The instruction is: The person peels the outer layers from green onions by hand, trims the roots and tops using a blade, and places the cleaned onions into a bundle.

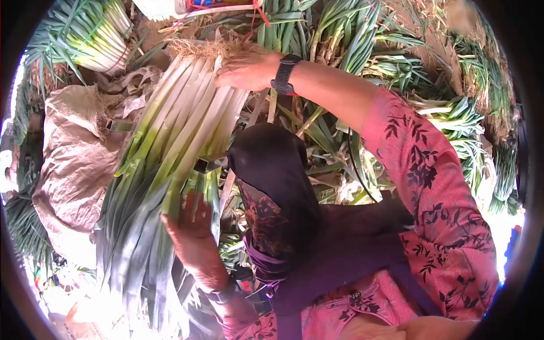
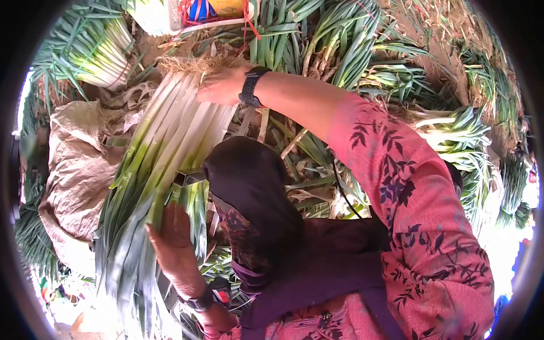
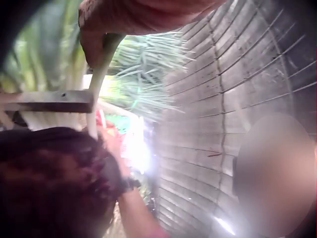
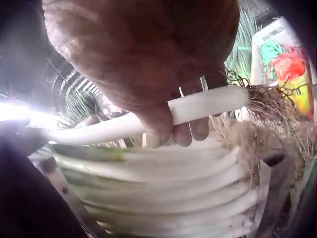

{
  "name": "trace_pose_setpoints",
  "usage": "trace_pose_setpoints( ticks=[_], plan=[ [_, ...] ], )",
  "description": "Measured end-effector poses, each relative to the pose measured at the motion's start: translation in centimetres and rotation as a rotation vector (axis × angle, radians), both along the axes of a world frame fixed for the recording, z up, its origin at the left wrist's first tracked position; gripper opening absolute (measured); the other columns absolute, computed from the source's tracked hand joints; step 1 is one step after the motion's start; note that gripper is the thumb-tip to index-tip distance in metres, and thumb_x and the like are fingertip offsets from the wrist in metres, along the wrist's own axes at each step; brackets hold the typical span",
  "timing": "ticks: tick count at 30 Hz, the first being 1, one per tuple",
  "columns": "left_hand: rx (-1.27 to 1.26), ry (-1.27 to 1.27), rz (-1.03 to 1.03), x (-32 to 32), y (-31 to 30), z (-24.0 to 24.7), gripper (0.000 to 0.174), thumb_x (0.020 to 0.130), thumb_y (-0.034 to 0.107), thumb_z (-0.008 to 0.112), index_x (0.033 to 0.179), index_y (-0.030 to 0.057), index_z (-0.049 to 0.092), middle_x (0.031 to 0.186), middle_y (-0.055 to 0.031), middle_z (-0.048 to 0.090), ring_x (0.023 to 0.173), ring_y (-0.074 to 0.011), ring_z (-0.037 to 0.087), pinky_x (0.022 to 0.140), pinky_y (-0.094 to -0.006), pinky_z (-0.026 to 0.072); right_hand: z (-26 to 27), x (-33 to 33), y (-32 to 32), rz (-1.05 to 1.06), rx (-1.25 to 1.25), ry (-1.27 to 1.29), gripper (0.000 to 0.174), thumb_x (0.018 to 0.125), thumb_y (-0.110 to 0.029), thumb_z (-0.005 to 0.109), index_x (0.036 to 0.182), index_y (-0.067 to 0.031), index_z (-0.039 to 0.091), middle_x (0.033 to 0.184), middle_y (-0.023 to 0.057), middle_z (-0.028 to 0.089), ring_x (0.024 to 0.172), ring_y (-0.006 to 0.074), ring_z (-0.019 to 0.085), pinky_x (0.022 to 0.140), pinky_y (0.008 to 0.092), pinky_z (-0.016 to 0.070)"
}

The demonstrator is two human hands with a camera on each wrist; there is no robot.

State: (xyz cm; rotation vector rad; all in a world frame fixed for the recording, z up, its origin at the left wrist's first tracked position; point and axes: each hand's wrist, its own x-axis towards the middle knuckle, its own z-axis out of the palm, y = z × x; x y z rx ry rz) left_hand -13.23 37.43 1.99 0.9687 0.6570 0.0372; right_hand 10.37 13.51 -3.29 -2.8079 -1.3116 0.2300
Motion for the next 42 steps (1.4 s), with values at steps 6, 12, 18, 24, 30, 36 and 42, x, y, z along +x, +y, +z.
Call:
trace_pose_setpoints(
  ticks=[6,12,18,24,30,36,42],
  plan=[
    [1.086,-0.103,-0.226,0.6,-0.2,3.4,0.024,0.092,0.013,0.055,0.106,-0.0042,0.062,0.103,-0.0209,0.066,0.105,-0.0305,0.062,0.095,-0.0450,0.0458,-6.0,2.9,1.3,0.084,0.255,-0.219,0.009,0.081,-0.005,0.052,0.089,-0.0047,0.057,0.094,0.0096,0.062,0.098,0.0284,0.059,0.082,0.0415,0.0493],
    [1.790,0.007,-0.828,4.0,4.0,2.8,0.062,0.077,0.018,0.071,0.133,0.0079,0.047,0.142,-0.0110,0.043,0.136,-0.0322,0.033,0.113,-0.0530,0.0141,-3.0,2.9,2.5,0.136,0.073,-0.132,0.004,0.078,-0.002,0.055,0.082,-0.0018,0.058,0.088,0.0121,0.062,0.088,0.0288,0.062,0.076,0.0409,0.0519],
    [1.918,0.010,-1.034,5.1,4.4,0.4,0.078,0.075,0.022,0.072,0.142,0.0120,0.034,0.150,-0.0099,0.030,0.141,-0.0294,0.020,0.113,-0.0560,0.0075,-1.5,3.8,2.5,0.047,0.006,0.145,0.009,0.080,-0.004,0.052,0.081,0.0003,0.060,0.089,0.0160,0.062,0.088,0.0313,0.062,0.070,0.0441,0.0528],
    [1.965,-0.040,-1.116,5.6,3.9,0.3,0.073,0.080,0.015,0.067,0.144,0.0148,0.033,0.151,-0.0074,0.028,0.141,-0.0281,0.020,0.114,-0.0541,0.0072,-2.0,3.6,3.4,0.014,-0.159,0.116,0.020,0.076,-0.010,0.063,0.094,-0.0009,0.064,0.097,0.0136,0.066,0.094,0.0327,0.063,0.076,0.0427,0.0539],
    [2.272,-0.161,-1.091,6.1,2.8,-2.1,0.061,0.088,0.034,0.049,0.145,0.0192,0.032,0.151,-0.0081,0.027,0.141,-0.0310,0.020,0.113,-0.0581,0.0076,-2.6,4.6,3.3,0.032,-0.059,0.207,0.031,0.071,-0.023,0.074,0.090,-0.0012,0.065,0.092,0.0112,0.066,0.090,0.0321,0.064,0.078,0.0451,0.0509],
    [2.180,-0.260,-1.070,8.2,3.4,-0.5,0.067,0.080,0.023,0.058,0.142,0.0140,0.036,0.134,-0.0114,0.041,0.129,-0.0304,0.036,0.112,-0.0582,0.0108,-5.6,3.3,1.8,0.088,0.215,-0.119,0.025,0.076,-0.028,0.070,0.079,-0.0044,0.062,0.086,0.0090,0.060,0.084,0.0278,0.064,0.073,0.0412,0.0507],
    [2.174,-0.230,-1.051,9.6,3.3,0.0,0.064,0.066,0.002,0.067,0.127,0.0068,0.047,0.100,-0.0133,0.045,0.095,-0.0317,0.049,0.083,-0.0446,0.0360,-6.1,2.6,1.7,0.029,0.218,-0.130,0.028,0.076,-0.032,0.069,0.079,-0.0049,0.061,0.085,0.0083,0.060,0.084,0.0275,0.063,0.073,0.0395,0.0509]
  ],
)
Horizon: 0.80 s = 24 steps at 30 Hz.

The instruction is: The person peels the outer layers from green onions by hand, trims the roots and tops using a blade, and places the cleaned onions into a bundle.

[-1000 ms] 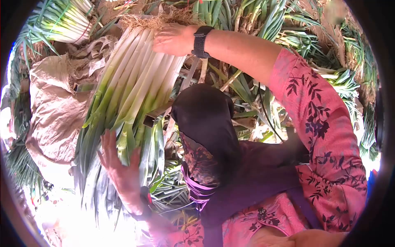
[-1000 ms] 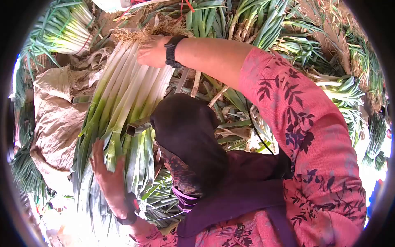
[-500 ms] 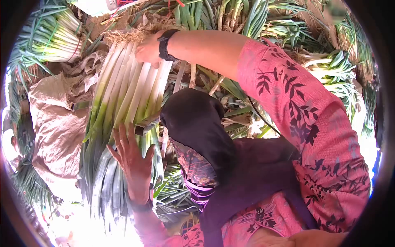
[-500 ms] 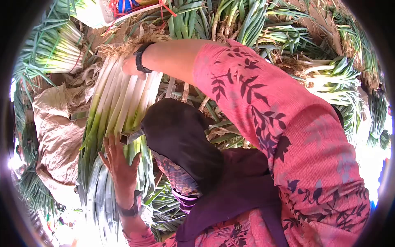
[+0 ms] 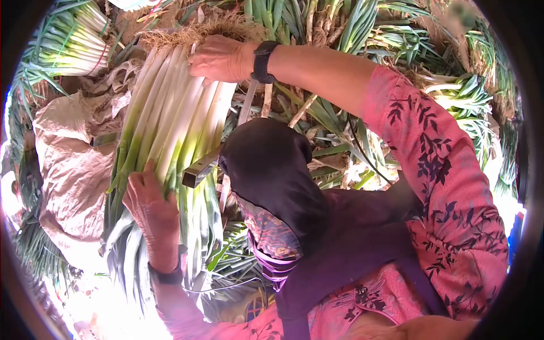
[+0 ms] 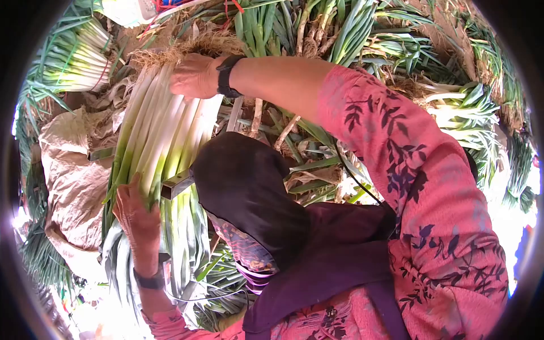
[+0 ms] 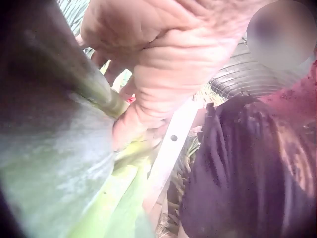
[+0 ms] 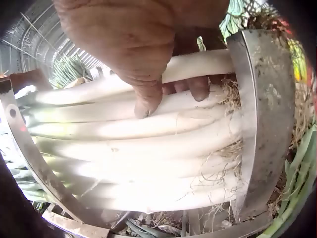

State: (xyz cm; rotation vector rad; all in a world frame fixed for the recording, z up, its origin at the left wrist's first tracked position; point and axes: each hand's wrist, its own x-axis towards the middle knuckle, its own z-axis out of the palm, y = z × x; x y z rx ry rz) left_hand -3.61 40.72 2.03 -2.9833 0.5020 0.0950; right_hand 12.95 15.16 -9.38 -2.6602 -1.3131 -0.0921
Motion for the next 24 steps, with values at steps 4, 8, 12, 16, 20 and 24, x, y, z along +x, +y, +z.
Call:
trace_pose_setpoints(
  ticks=[4,8,12,16,20,24],
  plan=[
    [-0.013,0.062,-0.006,0.0,-0.4,2.2,0.055,0.070,0.000,0.066,0.122,0.0074,0.050,0.100,-0.0128,0.046,0.095,-0.0313,0.050,0.081,-0.0427,0.0370,3.0,0.6,0.4,-0.014,-0.122,0.198,0.028,0.077,-0.026,0.069,0.085,-0.0015,0.057,0.087,0.0109,0.058,0.087,0.0304,0.062,0.076,0.0403,0.0521],
    [0.080,-0.010,0.020,-0.7,0.8,-2.6,0.041,0.071,0.000,0.063,0.110,0.0081,0.054,0.094,-0.0100,0.048,0.088,-0.0276,0.053,0.075,-0.0402,0.0395,3.2,0.1,-0.8,0.021,0.123,0.331,0.025,0.080,-0.012,0.066,0.094,-0.0005,0.049,0.093,0.0160,0.057,0.090,0.0331,0.061,0.075,0.0435,0.0527],
    [0.100,-0.135,-0.045,-1.4,0.0,-3.1,0.038,0.073,0.000,0.061,0.110,0.0087,0.055,0.091,-0.0101,0.046,0.086,-0.0274,0.052,0.075,-0.0407,0.0396,3.3,-1.5,-2.3,0.199,0.124,0.096,0.019,0.079,-0.005,0.064,0.087,-0.0011,0.046,0.091,0.0113,0.053,0.087,0.0304,0.060,0.076,0.0395,0.0536],
    [0.152,-0.192,-0.087,-1.7,-0.1,-2.6,0.032,0.077,0.003,0.058,0.109,0.0080,0.056,0.090,-0.0111,0.047,0.083,-0.0285,0.053,0.072,-0.0412,0.0409,3.0,-1.0,-2.1,0.201,0.060,0.100,0.020,0.078,-0.008,0.064,0.086,-0.0028,0.046,0.090,0.0112,0.053,0.087,0.0309,0.059,0.074,0.0409,0.0523],
    [0.200,-0.072,-0.109,-2.7,-0.9,-2.8,0.027,0.080,0.007,0.056,0.108,0.0061,0.056,0.088,-0.0126,0.048,0.077,-0.0285,0.053,0.067,-0.0407,0.0414,3.7,-0.7,-1.8,0.193,-0.022,0.230,0.019,0.076,-0.010,0.065,0.078,-0.0023,0.047,0.082,0.0119,0.057,0.083,0.0316,0.060,0.070,0.0421,0.0503],
    [0.111,-0.023,-0.106,-3.6,-1.4,-1.9,0.034,0.080,0.007,0.055,0.113,0.0020,0.053,0.089,-0.0148,0.047,0.079,-0.0310,0.053,0.067,-0.0404,0.0414,3.4,-1.3,-1.4,0.208,-0.035,0.092,0.015,0.076,-0.011,0.064,0.070,-0.0023,0.053,0.074,0.0131,0.061,0.078,0.0308,0.062,0.069,0.0400,0.0509]
  ],
)
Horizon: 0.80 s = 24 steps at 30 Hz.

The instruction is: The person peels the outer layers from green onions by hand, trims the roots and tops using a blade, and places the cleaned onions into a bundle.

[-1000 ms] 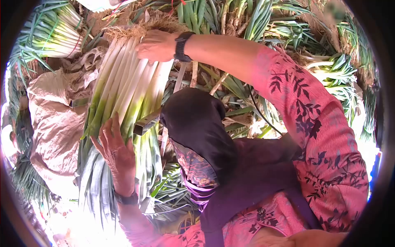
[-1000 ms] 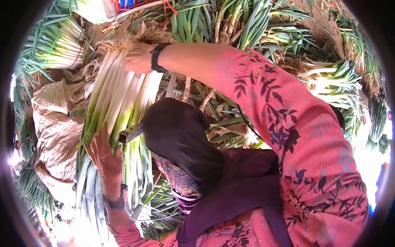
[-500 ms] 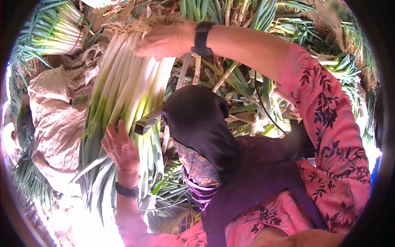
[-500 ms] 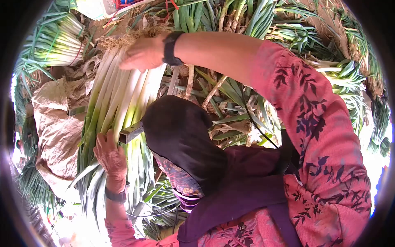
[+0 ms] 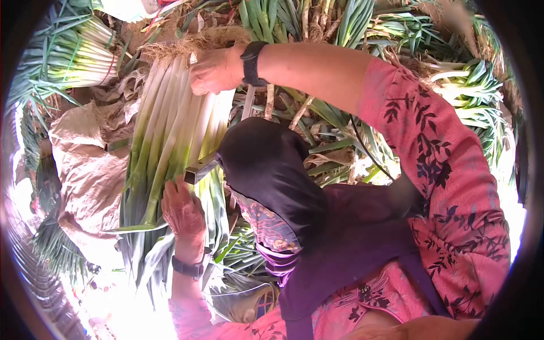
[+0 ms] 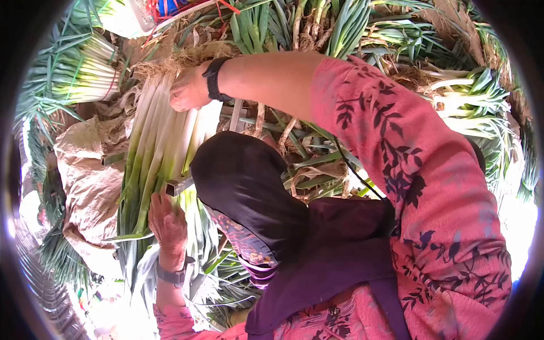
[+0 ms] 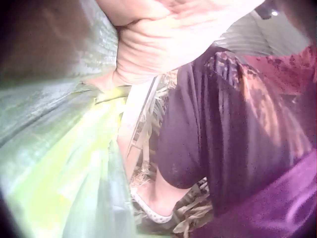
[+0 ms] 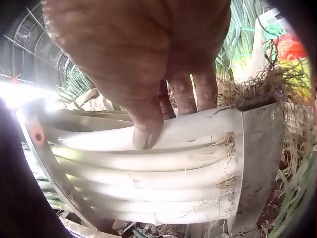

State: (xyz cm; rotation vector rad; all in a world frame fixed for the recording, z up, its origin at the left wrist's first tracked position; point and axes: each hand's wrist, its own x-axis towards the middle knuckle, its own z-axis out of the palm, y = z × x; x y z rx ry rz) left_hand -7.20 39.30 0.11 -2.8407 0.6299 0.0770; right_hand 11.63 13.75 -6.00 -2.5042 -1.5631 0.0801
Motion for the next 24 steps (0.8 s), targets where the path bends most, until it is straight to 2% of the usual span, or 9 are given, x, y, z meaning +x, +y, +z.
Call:
trace_pose_setpoints(
  ticks=[2,6,8,11,13,14,16,20,24],
  plan=[
    [-0.175,0.122,0.051,-0.5,-0.1,0.5,0.040,0.079,0.008,0.056,0.118,-0.0009,0.051,0.095,-0.0173,0.048,0.087,-0.0336,0.052,0.074,-0.0439,0.0406,-1.1,-0.3,0.5,-0.049,0.030,-0.049,0.011,0.077,-0.011,0.061,0.072,-0.0036,0.056,0.077,0.0116,0.063,0.079,0.0304,0.063,0.069,0.0401,0.0516],
    [-0.167,0.205,0.017,0.0,1.1,0.1,0.048,0.078,0.014,0.058,0.122,-0.0022,0.048,0.107,-0.0184,0.049,0.099,-0.0344,0.049,0.091,-0.0495,0.0374,-1.3,-1.1,0.1,-0.106,0.052,-0.123,0.009,0.078,-0.012,0.055,0.070,-0.0073,0.059,0.078,0.0074,0.065,0.077,0.0274,0.065,0.066,0.0383,0.0526],
    [0.011,0.206,-0.141,0.1,2.1,-1.7,0.049,0.079,0.020,0.058,0.121,-0.0020,0.048,0.122,-0.0181,0.048,0.109,-0.0341,0.045,0.106,-0.0562,0.0246,-2.7,-1.9,0.0,-0.105,0.065,-0.172,0.008,0.076,-0.010,0.058,0.068,-0.0078,0.058,0.079,0.0058,0.062,0.077,0.0242,0.064,0.068,0.0368,0.0523],
    [-0.025,0.180,-0.214,0.1,3.7,-3.8,0.048,0.089,0.032,0.051,0.124,-0.0006,0.048,0.123,-0.0234,0.046,0.121,-0.0386,0.038,0.111,-0.0592,0.0145,-3.4,-2.3,-0.1,-0.113,0.015,-0.205,0.007,0.071,-0.007,0.063,0.072,-0.0100,0.056,0.088,0.0009,0.056,0.081,0.0189,0.063,0.072,0.0334,0.0512],
    [-0.051,0.254,-0.172,0.2,3.5,-3.3,0.050,0.088,0.032,0.052,0.127,0.0004,0.046,0.131,-0.0238,0.042,0.127,-0.0395,0.033,0.112,-0.0589,0.0124,-3.1,-2.3,-0.8,-0.094,0.133,-0.256,0.018,0.068,-0.006,0.066,0.081,-0.0105,0.054,0.095,0.0009,0.055,0.085,0.0188,0.061,0.074,0.0330,0.0502],
    [-0.060,0.240,-0.216,0.1,3.1,-3.2,0.047,0.087,0.031,0.053,0.121,-0.0005,0.050,0.133,-0.0218,0.042,0.131,-0.0371,0.031,0.112,-0.0604,0.0118,-2.8,-2.0,-0.9,-0.094,-0.026,-0.158,0.028,0.065,-0.006,0.067,0.087,-0.0106,0.052,0.098,0.0006,0.053,0.087,0.0195,0.060,0.074,0.0339,0.0496],
    [-0.044,0.266,-0.241,0.3,2.5,-3.0,0.043,0.084,0.028,0.057,0.117,0.0006,0.053,0.134,-0.0205,0.044,0.140,-0.0345,0.022,0.111,-0.0631,0.0092,-3.7,-1.8,-1.0,-0.114,0.049,-0.166,0.025,0.065,-0.005,0.067,0.084,-0.0094,0.052,0.095,0.0016,0.053,0.086,0.0208,0.060,0.073,0.0348,0.0502],
    [-0.033,0.349,-0.226,0.5,2.5,-3.1,0.046,0.081,0.020,0.064,0.121,0.0028,0.052,0.135,-0.0205,0.044,0.139,-0.0337,0.023,0.111,-0.0632,0.0103,-4.4,-1.9,-1.7,-0.140,0.155,-0.107,0.016,0.066,-0.006,0.065,0.074,-0.0067,0.052,0.086,0.0049,0.054,0.083,0.0243,0.061,0.067,0.0374,0.0518],
    [-0.013,0.216,-0.269,0.3,3.1,-4.7,0.057,0.079,0.020,0.065,0.130,0.0043,0.045,0.140,-0.0196,0.040,0.138,-0.0307,0.028,0.111,-0.0621,0.0132,-5.2,-2.4,-1.2,-0.170,0.229,-0.107,0.007,0.077,-0.010,0.057,0.083,-0.0062,0.056,0.093,0.0107,0.061,0.086,0.0296,0.062,0.067,0.0409,0.0512]
  ],
)
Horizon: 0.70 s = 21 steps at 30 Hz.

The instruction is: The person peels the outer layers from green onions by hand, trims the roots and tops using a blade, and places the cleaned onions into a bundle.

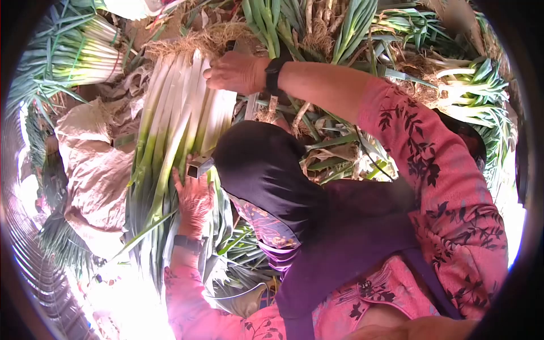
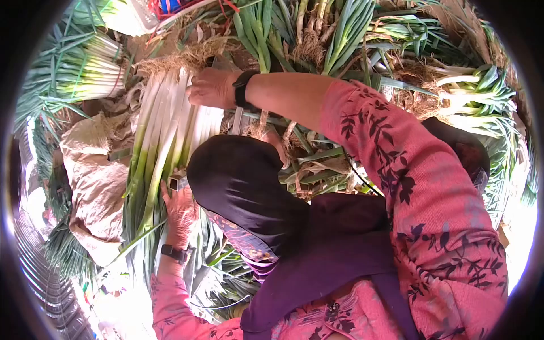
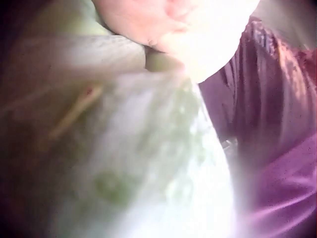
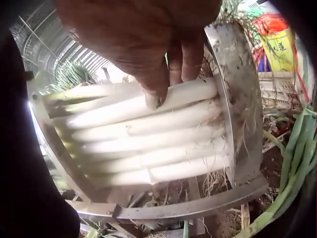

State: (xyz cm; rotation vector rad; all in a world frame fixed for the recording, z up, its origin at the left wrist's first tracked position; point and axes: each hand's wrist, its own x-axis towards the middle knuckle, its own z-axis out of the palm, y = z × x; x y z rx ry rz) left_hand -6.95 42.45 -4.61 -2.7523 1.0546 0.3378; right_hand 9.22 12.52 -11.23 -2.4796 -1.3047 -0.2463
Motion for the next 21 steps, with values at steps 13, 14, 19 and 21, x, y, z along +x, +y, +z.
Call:
trace_pose_setpoints(
  ticks=[13,14,19,21],
  plan=[
    [0.176,0.097,-0.008,0.1,0.8,-0.5,0.059,0.082,0.023,0.059,0.134,0.0019,0.042,0.138,-0.0184,0.041,0.136,-0.0300,0.031,0.111,-0.0603,0.0144,-5.3,-7.0,4.3,-0.588,0.679,0.905,0.039,0.081,-0.035,0.069,0.087,0.0030,0.062,0.080,0.0221,0.064,0.078,0.0394,0.062,0.072,0.0459,0.0472],
    [0.136,0.074,0.008,0.0,0.6,-0.4,0.060,0.082,0.027,0.059,0.134,0.0023,0.042,0.138,-0.0172,0.041,0.137,-0.0295,0.030,0.111,-0.0605,0.0139,-5.2,-6.8,4.0,-0.529,0.768,1.042,0.034,0.081,-0.028,0.071,0.087,0.0049,0.063,0.069,0.0173,0.064,0.066,0.0313,0.064,0.064,0.0403,0.0507],
    [0.133,0.066,0.033,0.0,0.0,-0.1,0.064,0.081,0.041,0.060,0.135,0.0119,0.043,0.142,-0.0128,0.037,0.139,-0.0276,0.026,0.110,-0.0606,0.0115,-5.5,-7.0,4.2,-0.438,1.204,1.409,0.024,0.086,-0.018,0.064,0.084,0.0056,0.061,0.065,0.0083,0.061,0.051,0.0155,0.061,0.048,0.0289,0.0495],
    [0.086,0.041,0.034,0.0,-0.6,0.3,0.055,0.082,0.034,0.058,0.131,0.0106,0.048,0.137,-0.0109,0.043,0.132,-0.0265,0.035,0.110,-0.0610,0.0134,-5.3,-7.1,4.1,-0.460,1.222,1.466,0.024,0.087,-0.018,0.063,0.085,0.0056,0.061,0.066,0.0072,0.062,0.052,0.0155,0.061,0.048,0.0279,0.0504]
  ],
)
